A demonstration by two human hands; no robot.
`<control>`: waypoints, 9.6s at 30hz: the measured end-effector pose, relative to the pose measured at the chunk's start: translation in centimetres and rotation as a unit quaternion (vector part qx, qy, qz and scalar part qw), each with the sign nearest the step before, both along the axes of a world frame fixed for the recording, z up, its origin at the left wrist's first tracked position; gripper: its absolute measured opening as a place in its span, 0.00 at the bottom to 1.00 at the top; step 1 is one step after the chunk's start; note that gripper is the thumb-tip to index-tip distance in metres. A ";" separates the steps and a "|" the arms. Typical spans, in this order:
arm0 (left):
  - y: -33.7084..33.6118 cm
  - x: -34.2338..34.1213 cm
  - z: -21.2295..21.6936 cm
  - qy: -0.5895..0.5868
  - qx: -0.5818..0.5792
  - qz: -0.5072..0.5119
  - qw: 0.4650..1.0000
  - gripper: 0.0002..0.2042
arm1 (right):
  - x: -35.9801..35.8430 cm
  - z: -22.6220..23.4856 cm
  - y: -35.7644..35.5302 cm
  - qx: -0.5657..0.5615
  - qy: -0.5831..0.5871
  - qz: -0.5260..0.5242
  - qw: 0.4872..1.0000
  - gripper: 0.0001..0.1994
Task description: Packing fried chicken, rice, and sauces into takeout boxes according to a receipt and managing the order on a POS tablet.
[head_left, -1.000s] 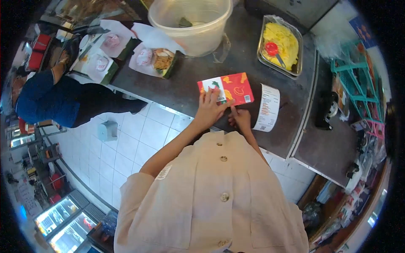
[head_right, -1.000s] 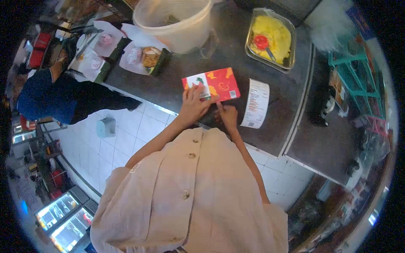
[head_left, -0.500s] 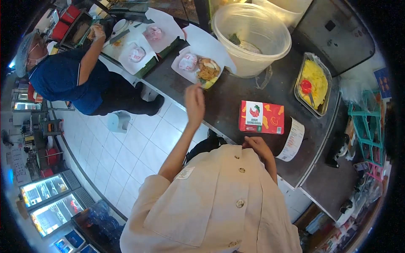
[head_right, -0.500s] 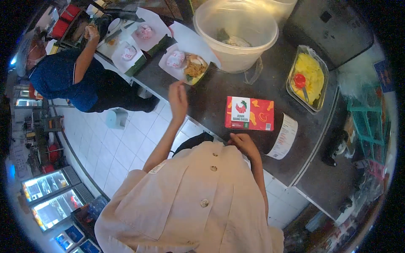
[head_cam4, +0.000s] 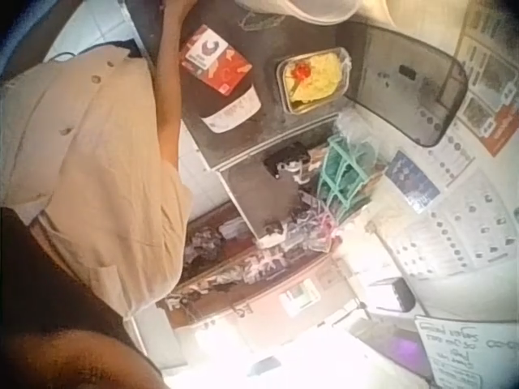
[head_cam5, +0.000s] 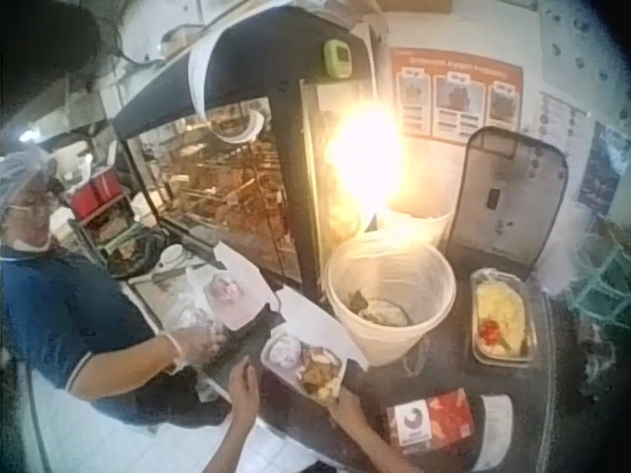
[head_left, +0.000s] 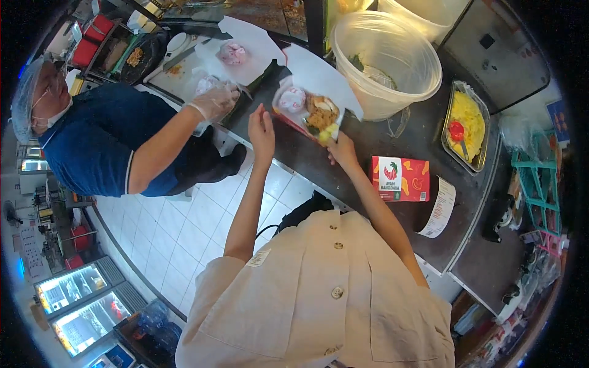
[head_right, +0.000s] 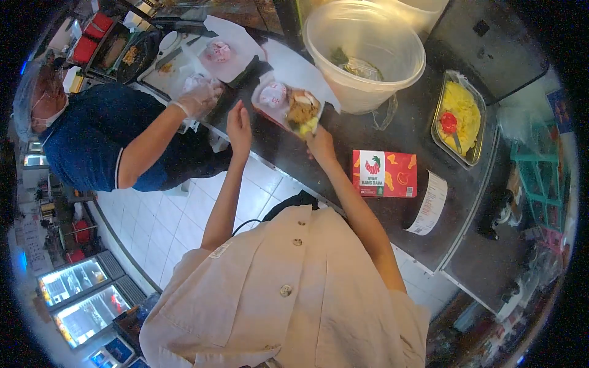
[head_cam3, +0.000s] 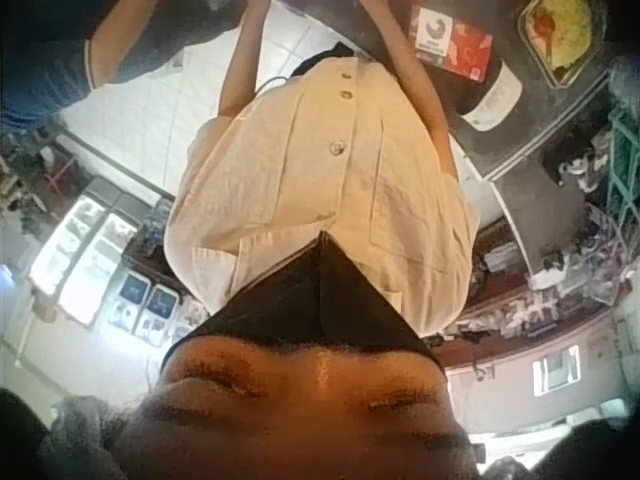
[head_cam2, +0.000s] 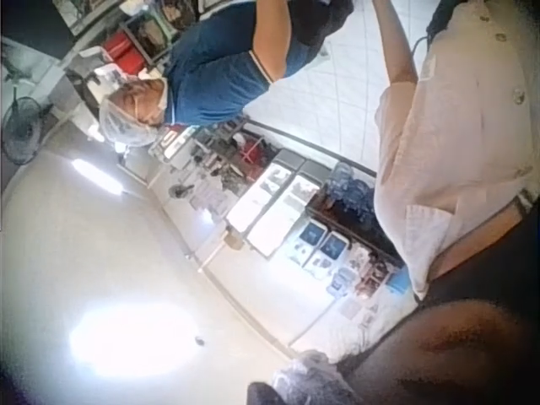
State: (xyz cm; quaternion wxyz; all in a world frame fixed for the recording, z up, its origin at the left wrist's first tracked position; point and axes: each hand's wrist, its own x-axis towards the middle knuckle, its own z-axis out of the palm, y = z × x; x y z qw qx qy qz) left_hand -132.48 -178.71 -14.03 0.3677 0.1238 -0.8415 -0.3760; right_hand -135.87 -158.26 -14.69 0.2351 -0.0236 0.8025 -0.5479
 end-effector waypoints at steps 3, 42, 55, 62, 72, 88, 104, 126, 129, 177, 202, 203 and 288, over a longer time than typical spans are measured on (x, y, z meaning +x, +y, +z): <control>-1.1 -1.3 -0.8 -0.072 0.030 -0.021 0.997 0.16 | 2.3 0.3 2.8 -0.013 -0.020 0.019 1.000 0.10; 22.5 -4.9 9.5 -0.029 -0.059 -0.229 0.971 0.30 | -1.3 11.8 27.8 0.204 0.450 -0.167 0.853 0.14; 23.6 0.5 5.1 -0.130 -0.178 -0.253 0.942 0.23 | 7.8 3.5 23.6 0.186 0.326 -0.302 0.876 0.12; 26.2 2.1 3.7 -0.194 -0.002 -0.200 0.960 0.21 | 7.5 3.8 23.1 -0.042 0.233 -0.335 0.912 0.12; 26.1 2.2 3.4 -0.154 0.020 -0.237 0.959 0.18 | 6.1 3.1 27.0 0.105 0.268 -0.225 0.931 0.17; 25.0 0.5 6.3 -0.225 0.136 -0.264 0.928 0.20 | 5.2 7.4 25.9 0.068 0.269 -0.259 0.925 0.17; 24.4 2.8 3.4 -0.320 -0.570 -0.262 0.710 0.44 | 7.2 2.9 27.2 0.390 0.343 0.034 0.854 0.37; 24.5 0.6 5.2 -0.117 -0.376 -0.483 0.782 0.26 | 6.0 3.5 28.5 0.235 0.418 0.079 0.874 0.31; 25.2 0.6 5.3 -0.150 -0.360 -0.461 0.797 0.27 | 5.5 4.0 29.0 0.261 0.445 0.083 0.853 0.30; 33.7 4.8 2.9 -0.193 -0.380 -0.237 0.873 0.23 | 10.0 4.7 46.0 -0.100 0.033 -0.439 0.892 0.14; 29.2 2.2 6.1 -0.167 -0.230 -0.455 0.844 0.31 | 7.9 3.7 30.9 0.310 0.195 -0.324 0.872 0.20; 29.3 1.6 7.1 -0.149 -0.291 -0.421 0.846 0.36 | 8.0 3.0 32.2 0.313 0.196 -0.327 0.870 0.20; 84.7 12.9 -3.6 -0.375 0.220 -0.558 0.706 0.34 | 20.1 -7.9 106.7 -0.098 0.034 -0.578 0.810 0.14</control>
